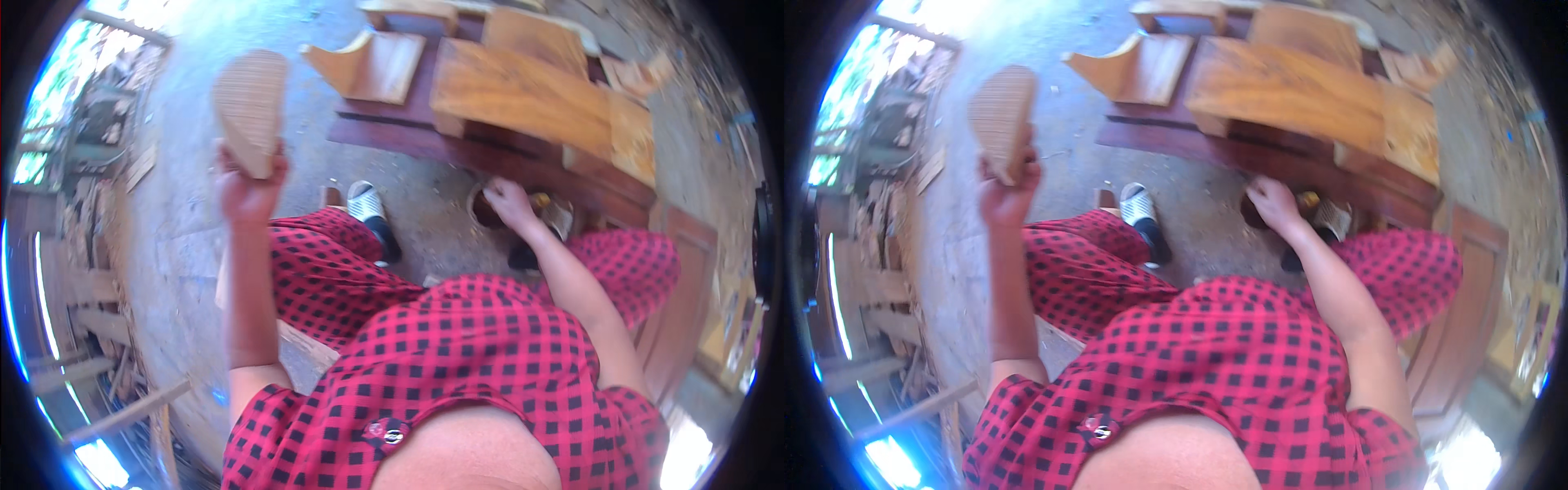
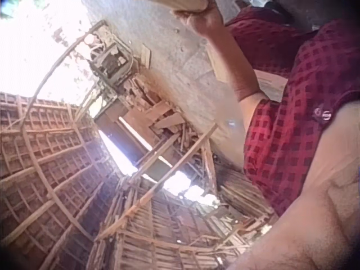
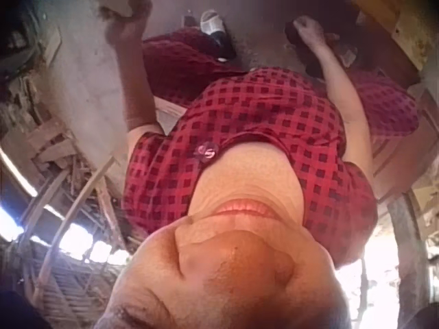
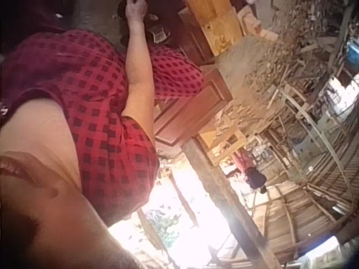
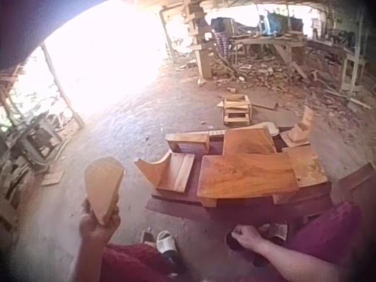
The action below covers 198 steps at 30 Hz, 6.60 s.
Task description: The person applies finish to wooden furniture components using a paintbrush dipped in a small container, coating flat wooden panels before picking up and painting a smaller shaped wooden piece.
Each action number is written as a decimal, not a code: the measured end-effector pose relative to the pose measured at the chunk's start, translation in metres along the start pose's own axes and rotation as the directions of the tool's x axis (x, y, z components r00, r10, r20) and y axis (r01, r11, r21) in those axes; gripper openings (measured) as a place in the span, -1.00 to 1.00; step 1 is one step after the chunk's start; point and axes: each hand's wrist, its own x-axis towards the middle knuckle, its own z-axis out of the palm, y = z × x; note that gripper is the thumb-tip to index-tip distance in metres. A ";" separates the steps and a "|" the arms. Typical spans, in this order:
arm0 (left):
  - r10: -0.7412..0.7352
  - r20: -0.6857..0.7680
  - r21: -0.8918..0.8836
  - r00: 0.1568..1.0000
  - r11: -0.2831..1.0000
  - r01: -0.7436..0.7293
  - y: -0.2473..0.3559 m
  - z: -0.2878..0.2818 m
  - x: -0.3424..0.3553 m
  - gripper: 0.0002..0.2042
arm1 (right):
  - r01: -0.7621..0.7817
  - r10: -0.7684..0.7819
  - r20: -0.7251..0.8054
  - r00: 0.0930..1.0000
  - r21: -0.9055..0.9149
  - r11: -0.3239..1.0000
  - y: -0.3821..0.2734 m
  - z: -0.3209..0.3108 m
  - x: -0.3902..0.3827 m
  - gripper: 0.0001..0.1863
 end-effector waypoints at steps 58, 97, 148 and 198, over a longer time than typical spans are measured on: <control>-0.295 -0.233 0.294 0.927 0.887 0.356 -0.131 0.074 0.054 -0.57 | 0.449 -0.156 -0.480 0.864 0.591 0.670 -0.197 -0.214 0.016 -0.79; -0.210 -0.120 0.192 0.970 0.954 0.230 -0.103 0.044 0.061 -0.57 | 0.623 -0.723 -0.158 0.672 0.648 0.438 -0.235 -0.144 -0.027 -0.84; -0.140 -0.156 0.301 0.978 0.936 0.181 -0.115 0.054 0.067 -0.54 | 0.559 -0.413 -0.378 0.829 0.528 0.639 -0.209 -0.151 0.017 -0.82; 0.303 0.146 0.883 0.942 0.390 -0.262 -0.142 0.071 0.049 -0.60 | 0.264 -0.166 -0.205 0.965 0.730 0.631 -0.209 -0.168 0.016 -0.91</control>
